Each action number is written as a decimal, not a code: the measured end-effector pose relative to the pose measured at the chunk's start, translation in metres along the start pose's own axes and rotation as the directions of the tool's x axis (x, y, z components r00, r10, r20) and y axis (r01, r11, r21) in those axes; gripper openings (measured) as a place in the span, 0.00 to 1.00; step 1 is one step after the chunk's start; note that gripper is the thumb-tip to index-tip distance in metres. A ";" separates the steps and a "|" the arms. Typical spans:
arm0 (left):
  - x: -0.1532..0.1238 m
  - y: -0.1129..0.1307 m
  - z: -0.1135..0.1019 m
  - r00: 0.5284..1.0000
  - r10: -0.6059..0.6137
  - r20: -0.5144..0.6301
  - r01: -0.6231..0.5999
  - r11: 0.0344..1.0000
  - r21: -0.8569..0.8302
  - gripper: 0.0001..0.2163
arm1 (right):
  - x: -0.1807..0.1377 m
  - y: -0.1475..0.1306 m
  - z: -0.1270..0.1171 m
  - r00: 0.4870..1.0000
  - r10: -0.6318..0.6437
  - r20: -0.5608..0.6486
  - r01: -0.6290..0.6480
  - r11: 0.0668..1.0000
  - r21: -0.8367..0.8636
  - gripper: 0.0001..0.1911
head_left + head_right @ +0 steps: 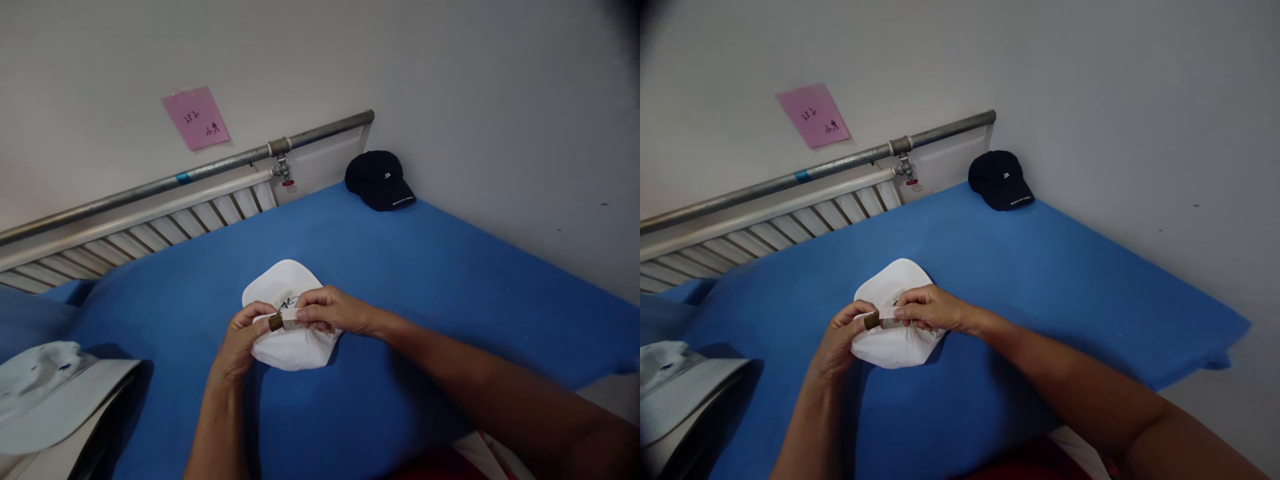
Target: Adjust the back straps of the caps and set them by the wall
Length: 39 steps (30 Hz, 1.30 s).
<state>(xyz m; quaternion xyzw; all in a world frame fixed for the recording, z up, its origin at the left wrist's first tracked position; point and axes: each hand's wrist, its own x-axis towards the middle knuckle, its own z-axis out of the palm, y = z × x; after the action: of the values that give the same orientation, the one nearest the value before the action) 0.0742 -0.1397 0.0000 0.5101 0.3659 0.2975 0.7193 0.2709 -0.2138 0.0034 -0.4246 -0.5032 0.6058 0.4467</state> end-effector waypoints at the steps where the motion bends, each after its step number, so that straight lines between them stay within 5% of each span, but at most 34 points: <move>1: 0.000 0.000 0.001 1.000 -0.004 0.002 0.004 1.000 -0.003 0.11 | 0.000 0.000 0.000 1.000 0.002 0.001 -0.002 1.000 -0.012 0.10; 19: 0.000 0.001 0.009 0.998 -0.062 0.020 0.063 0.996 -0.057 0.13 | -0.001 0.002 -0.001 0.987 -0.063 0.150 0.050 0.995 0.087 0.09; 39: 0.001 -0.002 0.008 0.993 -0.095 0.071 0.100 0.993 -0.069 0.12 | 0.004 0.008 -0.007 0.979 0.000 0.203 -0.033 0.987 0.159 0.10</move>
<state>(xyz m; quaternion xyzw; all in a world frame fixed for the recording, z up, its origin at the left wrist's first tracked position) 0.0818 -0.1435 -0.0007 0.4751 0.3550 0.2577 0.7627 0.2761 -0.2092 -0.0062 -0.3275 -0.4918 0.6883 0.4209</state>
